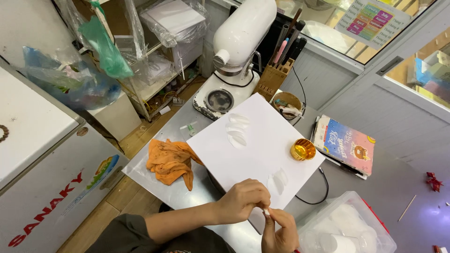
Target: The person pinches and shapes small pieces of white fondant into petal-like forms by hand, placing each finished piece onto a white board in rows. They take new pieces from a plastic container and, near the end, use a thin stick to refine a piece.
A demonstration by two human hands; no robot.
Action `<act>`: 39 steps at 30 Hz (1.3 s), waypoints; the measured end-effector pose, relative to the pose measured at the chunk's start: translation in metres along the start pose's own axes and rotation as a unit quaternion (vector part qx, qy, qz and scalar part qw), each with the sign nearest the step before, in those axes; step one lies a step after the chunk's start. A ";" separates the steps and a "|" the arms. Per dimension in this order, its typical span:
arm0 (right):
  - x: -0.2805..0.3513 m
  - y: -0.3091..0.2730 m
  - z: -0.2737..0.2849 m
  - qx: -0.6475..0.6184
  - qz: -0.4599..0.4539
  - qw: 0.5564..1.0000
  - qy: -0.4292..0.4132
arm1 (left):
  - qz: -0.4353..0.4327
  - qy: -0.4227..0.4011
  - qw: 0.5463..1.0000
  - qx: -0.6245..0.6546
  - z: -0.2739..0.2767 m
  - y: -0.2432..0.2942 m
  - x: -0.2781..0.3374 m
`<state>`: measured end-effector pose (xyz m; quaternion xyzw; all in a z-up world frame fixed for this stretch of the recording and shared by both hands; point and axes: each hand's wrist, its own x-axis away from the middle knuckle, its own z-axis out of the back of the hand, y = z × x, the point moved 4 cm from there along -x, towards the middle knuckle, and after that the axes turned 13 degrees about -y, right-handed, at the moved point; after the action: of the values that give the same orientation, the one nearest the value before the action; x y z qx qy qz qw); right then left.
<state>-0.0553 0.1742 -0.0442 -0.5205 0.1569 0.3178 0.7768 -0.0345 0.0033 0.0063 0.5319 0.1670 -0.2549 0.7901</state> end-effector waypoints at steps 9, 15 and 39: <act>0.002 0.001 0.011 -0.001 -0.068 0.998 0.017 | 0.019 -0.028 0.998 0.049 0.006 0.002 -0.007; 0.009 0.011 0.009 -0.058 -0.047 0.997 0.025 | 0.024 -0.043 0.996 0.073 0.004 -0.003 -0.006; 0.009 0.015 -0.006 -0.123 -0.039 0.992 0.009 | -0.021 -0.015 0.999 -0.027 0.016 0.020 -0.009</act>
<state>-0.0582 0.1752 -0.0625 -0.6208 0.1027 0.2993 0.7173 -0.0300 -0.0034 0.0319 0.5027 0.1729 -0.2745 0.8013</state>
